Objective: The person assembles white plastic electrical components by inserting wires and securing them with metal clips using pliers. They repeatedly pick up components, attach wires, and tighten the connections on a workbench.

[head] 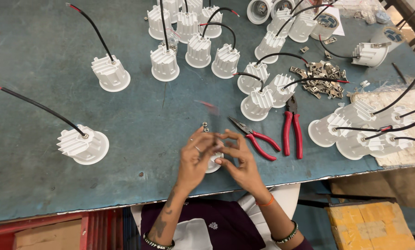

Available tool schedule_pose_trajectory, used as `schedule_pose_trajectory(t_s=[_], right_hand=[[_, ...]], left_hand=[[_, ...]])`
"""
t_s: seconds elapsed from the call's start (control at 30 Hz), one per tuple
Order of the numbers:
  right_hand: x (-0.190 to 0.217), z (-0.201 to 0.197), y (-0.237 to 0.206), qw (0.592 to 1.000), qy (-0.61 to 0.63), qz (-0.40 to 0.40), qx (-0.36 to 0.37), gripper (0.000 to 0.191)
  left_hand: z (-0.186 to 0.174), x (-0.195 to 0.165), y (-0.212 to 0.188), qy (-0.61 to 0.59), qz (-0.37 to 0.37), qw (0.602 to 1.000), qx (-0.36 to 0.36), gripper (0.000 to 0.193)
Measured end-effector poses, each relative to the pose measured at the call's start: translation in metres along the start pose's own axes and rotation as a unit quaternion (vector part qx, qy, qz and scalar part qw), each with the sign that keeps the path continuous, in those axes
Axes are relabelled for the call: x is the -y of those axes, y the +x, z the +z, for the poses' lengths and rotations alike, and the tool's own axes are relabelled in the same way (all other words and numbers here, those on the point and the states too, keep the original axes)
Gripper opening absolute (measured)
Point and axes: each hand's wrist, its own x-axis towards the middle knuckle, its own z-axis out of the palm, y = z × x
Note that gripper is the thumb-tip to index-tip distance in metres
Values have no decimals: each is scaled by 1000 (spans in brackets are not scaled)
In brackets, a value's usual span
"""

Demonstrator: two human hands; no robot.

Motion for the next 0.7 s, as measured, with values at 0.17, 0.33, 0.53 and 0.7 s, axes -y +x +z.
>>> schedule_pose_trajectory(t_s=[0.17, 0.33, 0.53, 0.7], right_hand=[[6, 11, 0, 996, 57, 61, -28, 18], [10, 12, -6, 996, -61, -6, -71, 17], [10, 38, -20, 970, -150, -30, -187, 17], [9, 44, -24, 971, -122, -13, -207, 17]], left_hand=[[-2, 6, -2, -15, -54, 998, 9, 14], [9, -1, -3, 24, -106, 994, -33, 20], [17, -2, -6, 48, -74, 993, -84, 25], [18, 4, -11, 42, -50, 993, -97, 24]])
